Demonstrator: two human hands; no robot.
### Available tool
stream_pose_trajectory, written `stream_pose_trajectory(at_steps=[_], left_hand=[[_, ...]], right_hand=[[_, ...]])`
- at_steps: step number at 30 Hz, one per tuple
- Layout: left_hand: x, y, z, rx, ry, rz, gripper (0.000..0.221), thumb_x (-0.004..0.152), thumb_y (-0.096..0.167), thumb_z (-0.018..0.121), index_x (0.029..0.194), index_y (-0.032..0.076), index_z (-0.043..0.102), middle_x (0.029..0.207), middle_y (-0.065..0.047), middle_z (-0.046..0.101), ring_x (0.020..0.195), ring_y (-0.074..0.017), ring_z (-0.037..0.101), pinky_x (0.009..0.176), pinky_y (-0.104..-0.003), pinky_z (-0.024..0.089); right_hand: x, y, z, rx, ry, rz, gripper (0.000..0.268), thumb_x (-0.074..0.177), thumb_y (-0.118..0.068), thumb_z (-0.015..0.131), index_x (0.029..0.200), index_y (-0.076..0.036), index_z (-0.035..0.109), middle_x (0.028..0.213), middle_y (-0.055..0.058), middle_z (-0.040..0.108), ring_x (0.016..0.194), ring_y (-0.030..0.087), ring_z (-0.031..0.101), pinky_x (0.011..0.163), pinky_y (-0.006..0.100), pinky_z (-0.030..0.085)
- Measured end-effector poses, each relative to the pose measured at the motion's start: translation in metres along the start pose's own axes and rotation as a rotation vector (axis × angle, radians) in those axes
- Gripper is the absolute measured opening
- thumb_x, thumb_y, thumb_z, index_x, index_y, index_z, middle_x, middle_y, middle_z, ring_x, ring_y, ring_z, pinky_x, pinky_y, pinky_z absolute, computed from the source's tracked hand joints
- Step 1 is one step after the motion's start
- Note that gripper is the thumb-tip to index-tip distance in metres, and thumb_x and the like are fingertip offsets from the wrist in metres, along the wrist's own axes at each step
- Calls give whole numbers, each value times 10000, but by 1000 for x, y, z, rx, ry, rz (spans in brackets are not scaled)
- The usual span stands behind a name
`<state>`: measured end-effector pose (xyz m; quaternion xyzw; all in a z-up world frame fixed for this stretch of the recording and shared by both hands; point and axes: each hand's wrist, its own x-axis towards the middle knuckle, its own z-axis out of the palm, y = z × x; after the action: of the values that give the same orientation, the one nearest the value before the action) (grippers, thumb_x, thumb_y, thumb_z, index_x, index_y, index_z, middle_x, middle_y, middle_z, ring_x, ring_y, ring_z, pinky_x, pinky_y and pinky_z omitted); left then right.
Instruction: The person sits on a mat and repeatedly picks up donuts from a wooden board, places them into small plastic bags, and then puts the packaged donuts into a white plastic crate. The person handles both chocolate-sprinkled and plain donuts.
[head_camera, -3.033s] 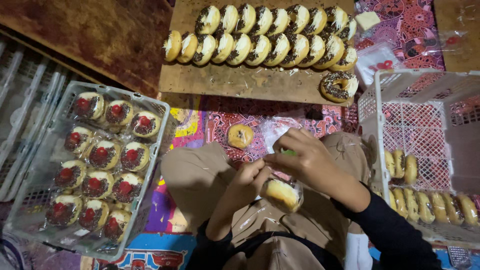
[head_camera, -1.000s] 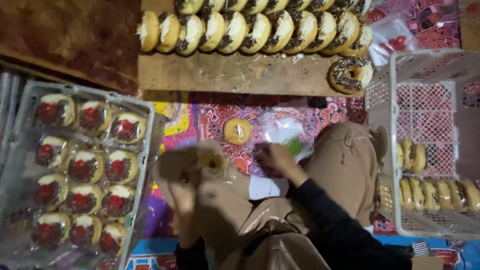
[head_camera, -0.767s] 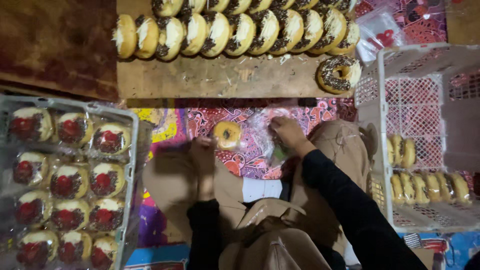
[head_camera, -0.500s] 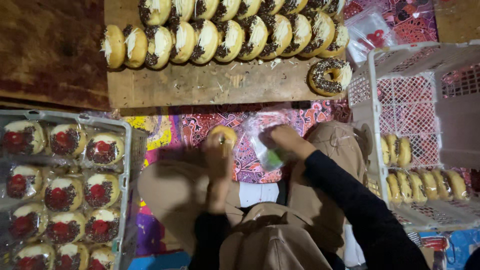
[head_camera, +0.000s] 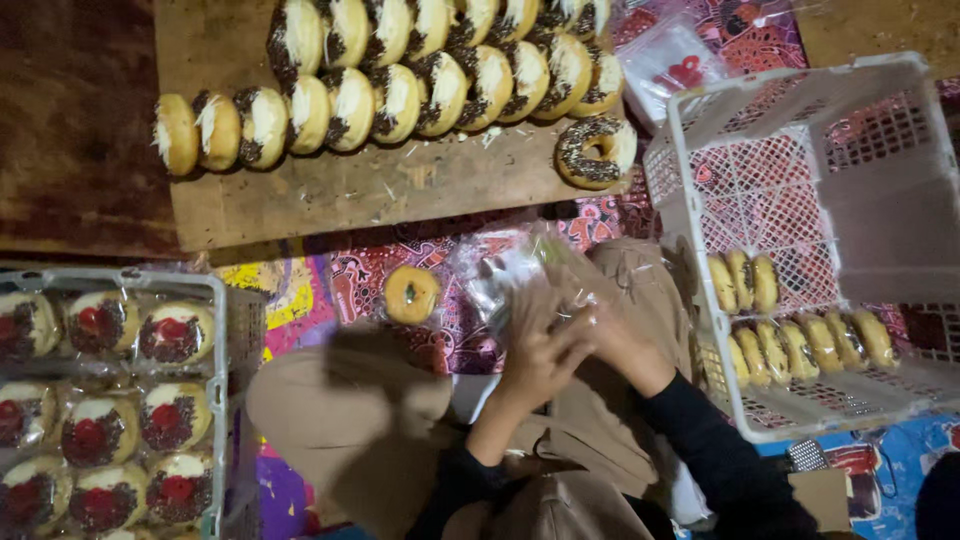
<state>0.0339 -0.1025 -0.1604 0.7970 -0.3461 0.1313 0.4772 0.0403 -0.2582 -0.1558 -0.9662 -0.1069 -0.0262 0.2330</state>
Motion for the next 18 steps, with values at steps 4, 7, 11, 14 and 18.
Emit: stream_pose_trajectory(at_steps=[4,7,11,14,18], left_hand=[[9,-47,5,-933,330,-482,966,795,718,622,1558,212,311,1574,-165,337,1414,-291,438,1124,-532,432],[5,-101,8,-1722,479,-1151,468,1017,342,611,1336,-1,600,1323,-253,614,1197,-364,614,1066,-538,489],[-5,-145,-21,-1874,877,-1000,164,1097,219,615,1174,75,615,1148,-136,640,1147,-276,635,1096,-510,484],[1,-153,-43,-1847,1057,-1058,173,991,280,626,1047,116,628,1034,-130,688,1086,-300,647,1095,-590,477],[18,-145,-58,-2041,1074,-1044,286,972,363,650,1066,93,639,1122,-167,657,1169,-328,639,1145,-590,423]], right_hand=[[8,-45,-16,374,-66,-60,887,842,-269,741,1612,-173,312,1647,253,241,1373,394,481,1151,516,378],[21,-45,-28,482,-238,-267,893,807,-332,839,1587,-186,430,1640,192,399,1409,329,521,1187,511,369],[43,45,-52,516,138,371,737,706,-452,909,1348,-161,696,1332,118,752,1207,216,704,1105,410,558],[64,136,-47,177,438,142,1297,586,-502,970,1592,31,350,1641,280,287,1504,452,277,1219,555,287],[78,192,-22,158,357,175,1124,602,-490,971,1563,-93,546,1685,223,277,1568,442,252,1272,587,256]])
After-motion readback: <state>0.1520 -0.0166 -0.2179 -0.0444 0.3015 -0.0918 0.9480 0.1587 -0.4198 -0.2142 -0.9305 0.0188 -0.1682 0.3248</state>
